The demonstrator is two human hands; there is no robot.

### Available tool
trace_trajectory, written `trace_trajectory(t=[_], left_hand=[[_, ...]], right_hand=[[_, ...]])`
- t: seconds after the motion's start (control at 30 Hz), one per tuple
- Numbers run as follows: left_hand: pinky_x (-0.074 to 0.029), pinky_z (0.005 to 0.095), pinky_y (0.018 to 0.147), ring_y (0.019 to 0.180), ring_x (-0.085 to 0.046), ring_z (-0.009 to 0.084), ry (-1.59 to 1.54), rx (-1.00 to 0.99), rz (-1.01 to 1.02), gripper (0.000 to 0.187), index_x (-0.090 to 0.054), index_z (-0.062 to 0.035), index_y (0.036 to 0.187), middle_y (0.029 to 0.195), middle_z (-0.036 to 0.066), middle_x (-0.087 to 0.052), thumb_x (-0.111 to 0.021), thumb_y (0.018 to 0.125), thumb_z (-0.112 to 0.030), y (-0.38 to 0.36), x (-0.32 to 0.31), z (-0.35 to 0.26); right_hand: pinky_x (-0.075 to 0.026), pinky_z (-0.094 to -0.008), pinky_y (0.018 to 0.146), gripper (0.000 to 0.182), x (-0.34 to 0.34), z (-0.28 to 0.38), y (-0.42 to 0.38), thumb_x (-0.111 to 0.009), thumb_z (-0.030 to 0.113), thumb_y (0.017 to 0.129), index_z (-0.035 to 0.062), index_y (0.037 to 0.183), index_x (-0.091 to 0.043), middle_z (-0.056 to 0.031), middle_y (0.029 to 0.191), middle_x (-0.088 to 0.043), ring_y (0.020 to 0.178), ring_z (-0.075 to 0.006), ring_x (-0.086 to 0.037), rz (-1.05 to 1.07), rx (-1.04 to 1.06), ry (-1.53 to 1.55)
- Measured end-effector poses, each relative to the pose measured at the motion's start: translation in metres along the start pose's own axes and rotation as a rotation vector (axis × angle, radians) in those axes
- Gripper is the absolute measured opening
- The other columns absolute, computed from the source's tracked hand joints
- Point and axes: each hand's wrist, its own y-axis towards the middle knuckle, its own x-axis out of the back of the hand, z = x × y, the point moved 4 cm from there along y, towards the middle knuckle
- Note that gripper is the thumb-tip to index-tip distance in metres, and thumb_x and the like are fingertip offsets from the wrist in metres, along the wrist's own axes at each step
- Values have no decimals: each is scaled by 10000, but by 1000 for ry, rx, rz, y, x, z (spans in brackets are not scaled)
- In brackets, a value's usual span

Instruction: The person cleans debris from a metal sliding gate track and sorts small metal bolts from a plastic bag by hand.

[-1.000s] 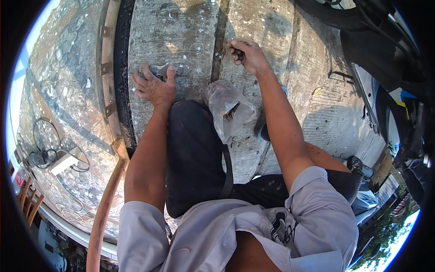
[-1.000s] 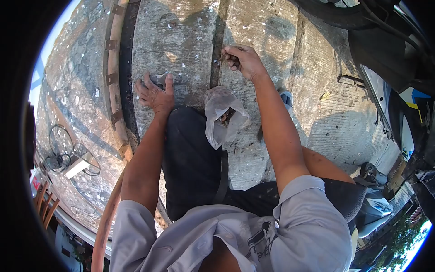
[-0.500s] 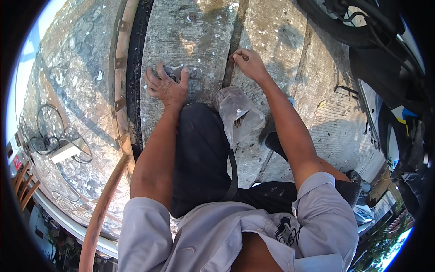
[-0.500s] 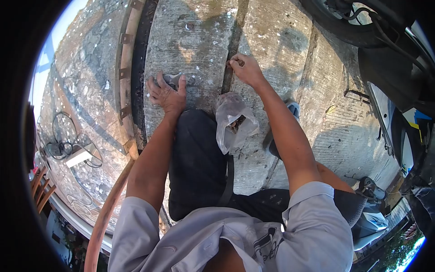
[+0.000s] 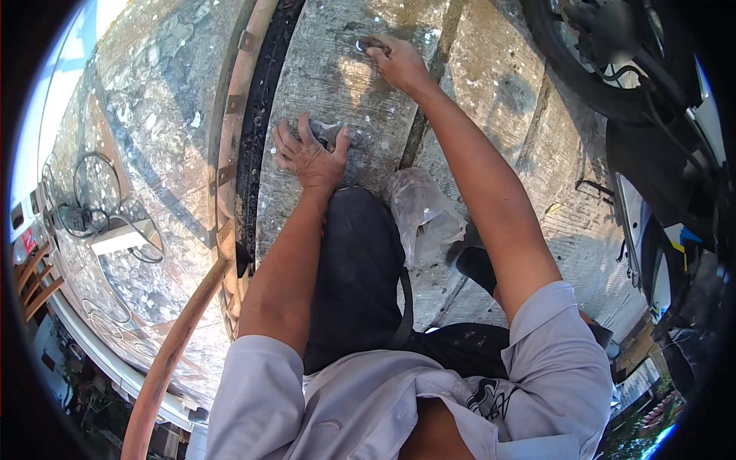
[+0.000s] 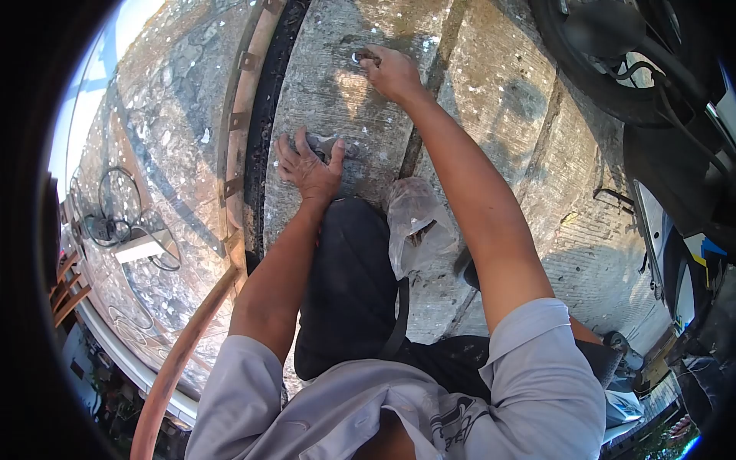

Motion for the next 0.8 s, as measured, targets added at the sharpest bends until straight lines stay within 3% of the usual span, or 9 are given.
trace_trajectory(t=[0.07,0.17,0.27,0.37,0.4,0.5,0.63,0.73,0.8], left_hand=[[-109,663,1037,1404,-98,441,5,5,1,834,-291,-203,1397,1448,212,-203,-649,765,-614,0,-1,1],[-112,662,1037,1404,-97,439,14,17,14,832,-296,-204,1393,1448,211,-204,-650,762,-615,1,0,1],[-105,654,1042,1407,-100,427,18,26,18,823,-302,-192,1405,1454,213,-200,-646,783,-607,1,1,1],[-103,656,1045,1409,-91,426,8,27,1,818,-304,-205,1397,1448,210,-203,-646,775,-611,2,3,-1],[-104,659,1044,1408,-86,429,-2,25,6,817,-303,-214,1389,1443,207,-206,-648,766,-615,0,2,0],[-84,666,1052,1414,-57,427,-35,36,22,814,-298,-206,1389,1466,232,-166,-629,780,-633,-2,0,0],[-56,661,1068,1427,-4,423,0,62,85,874,-238,-196,1440,1500,258,-120,-583,796,-677,-5,-12,10],[-8,652,1080,1438,66,414,-23,98,226,954,-158,-165,1496,1532,270,-50,-556,811,-697,-1,-7,9],[-98,595,1100,1429,-60,402,-87,156,183,949,-216,-125,1482,1498,277,-155,-599,804,-667,-3,12,-2]], right_hand=[[-505,-429,788,360,-6,13,10,-576,362,949,120,1215,-593,-134,1047,-706,952,-336,-674,34,-10,-198],[-493,-477,781,342,-16,13,18,-580,328,933,142,1219,-561,-154,966,-690,927,-371,-658,38,8,-226],[-498,-456,720,290,-9,7,16,-612,340,926,99,1084,-589,-126,872,-676,780,-317,-656,22,-27,-67],[-470,-372,583,265,15,-4,-10,-635,333,929,81,994,-586,-61,774,-618,628,-186,-567,162,-206,412],[-380,-281,487,253,36,7,-33,-646,319,933,75,961,-585,-15,732,-555,570,-91,-440,194,-275,656],[-309,-243,455,227,94,24,-97,-621,280,954,56,969,-584,-14,704,-526,547,-83,-397,279,-225,1136],[-272,-242,451,210,160,42,-185,-603,258,962,50,987,-587,-14,694,-511,544,-86,-372,194,-275,1091],[-280,-245,438,206,178,52,-244,-589,267,960,62,956,-573,0,693,-516,535,-70,-370,114,-403,864],[-300,-243,436,192,177,62,-279,-590,254,954,65,925,-577,3,690,-533,537,-64,-393,108,-494,718]])
